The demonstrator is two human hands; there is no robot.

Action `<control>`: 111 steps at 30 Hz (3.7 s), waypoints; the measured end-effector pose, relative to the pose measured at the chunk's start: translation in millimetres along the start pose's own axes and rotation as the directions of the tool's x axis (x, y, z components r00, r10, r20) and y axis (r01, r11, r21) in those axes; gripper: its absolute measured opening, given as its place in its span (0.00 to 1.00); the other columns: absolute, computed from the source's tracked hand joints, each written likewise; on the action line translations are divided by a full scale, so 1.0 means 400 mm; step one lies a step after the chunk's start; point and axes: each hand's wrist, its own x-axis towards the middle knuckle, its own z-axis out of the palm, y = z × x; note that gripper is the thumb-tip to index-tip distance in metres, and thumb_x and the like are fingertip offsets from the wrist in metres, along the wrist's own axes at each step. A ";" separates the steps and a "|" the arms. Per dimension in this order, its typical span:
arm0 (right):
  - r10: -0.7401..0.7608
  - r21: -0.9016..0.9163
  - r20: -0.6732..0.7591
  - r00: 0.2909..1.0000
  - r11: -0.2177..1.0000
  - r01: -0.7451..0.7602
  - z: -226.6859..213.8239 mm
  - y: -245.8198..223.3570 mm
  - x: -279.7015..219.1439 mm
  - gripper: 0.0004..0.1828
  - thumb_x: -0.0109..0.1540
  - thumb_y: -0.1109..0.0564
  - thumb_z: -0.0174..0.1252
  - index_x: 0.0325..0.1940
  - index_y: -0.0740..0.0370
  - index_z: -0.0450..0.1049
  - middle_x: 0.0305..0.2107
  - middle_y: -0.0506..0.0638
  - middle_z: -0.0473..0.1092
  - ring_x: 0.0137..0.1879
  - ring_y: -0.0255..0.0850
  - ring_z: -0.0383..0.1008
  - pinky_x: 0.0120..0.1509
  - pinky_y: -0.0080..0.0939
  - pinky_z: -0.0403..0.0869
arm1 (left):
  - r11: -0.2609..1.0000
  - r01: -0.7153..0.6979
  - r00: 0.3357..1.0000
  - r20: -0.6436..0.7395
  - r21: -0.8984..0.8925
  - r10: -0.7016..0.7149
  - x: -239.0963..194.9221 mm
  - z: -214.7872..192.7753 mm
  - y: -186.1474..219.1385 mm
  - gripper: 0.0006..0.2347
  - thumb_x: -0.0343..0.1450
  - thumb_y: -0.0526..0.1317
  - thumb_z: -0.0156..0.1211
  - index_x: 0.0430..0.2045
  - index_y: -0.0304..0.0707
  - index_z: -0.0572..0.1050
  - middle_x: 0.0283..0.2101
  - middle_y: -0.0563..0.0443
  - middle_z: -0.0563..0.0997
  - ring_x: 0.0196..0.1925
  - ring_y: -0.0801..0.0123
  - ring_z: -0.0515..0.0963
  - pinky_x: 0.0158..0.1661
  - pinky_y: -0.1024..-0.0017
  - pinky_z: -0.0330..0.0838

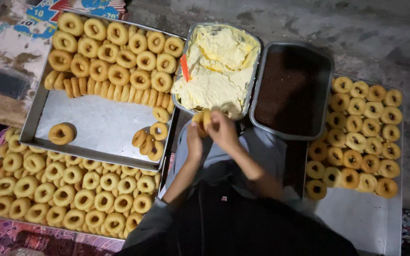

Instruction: The person repeatedly picks donuts from a tray, splits them open, fills the center with a creamy substance from a container, and places the filled donuts into a tray of dark crumbs. The process is repeated continuously throughout the clip.

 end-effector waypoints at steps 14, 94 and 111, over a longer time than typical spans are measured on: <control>-0.528 -0.133 0.199 0.826 0.820 0.556 0.001 -0.012 0.101 0.18 0.53 0.63 0.69 0.47 0.61 0.80 0.45 0.56 0.78 0.56 0.56 0.76 0.61 0.52 0.74 | 0.485 0.394 0.904 0.234 -0.781 -0.358 0.076 -0.046 0.041 0.23 0.79 0.50 0.35 0.58 0.30 0.68 0.58 0.41 0.76 0.61 0.56 0.75 0.60 0.57 0.71; -0.507 -0.547 -0.301 0.807 0.786 0.290 -0.535 0.162 -0.002 0.19 0.63 0.58 0.56 0.58 0.63 0.70 0.49 0.56 0.73 0.54 0.49 0.76 0.57 0.49 0.77 | 0.553 0.758 0.604 0.692 -0.346 -0.395 0.045 0.611 0.043 0.14 0.79 0.40 0.39 0.52 0.33 0.71 0.49 0.46 0.79 0.47 0.64 0.79 0.48 0.66 0.81; 0.559 0.828 -0.532 0.636 0.499 0.254 -0.786 0.481 -0.737 0.15 0.67 0.61 0.58 0.57 0.69 0.70 0.42 0.52 0.67 0.39 0.41 0.64 0.41 0.39 0.70 | 0.962 -0.274 0.943 0.190 -0.012 0.271 0.033 0.258 0.121 0.15 0.72 0.26 0.56 0.52 0.36 0.71 0.56 0.47 0.71 0.56 0.65 0.74 0.54 0.73 0.70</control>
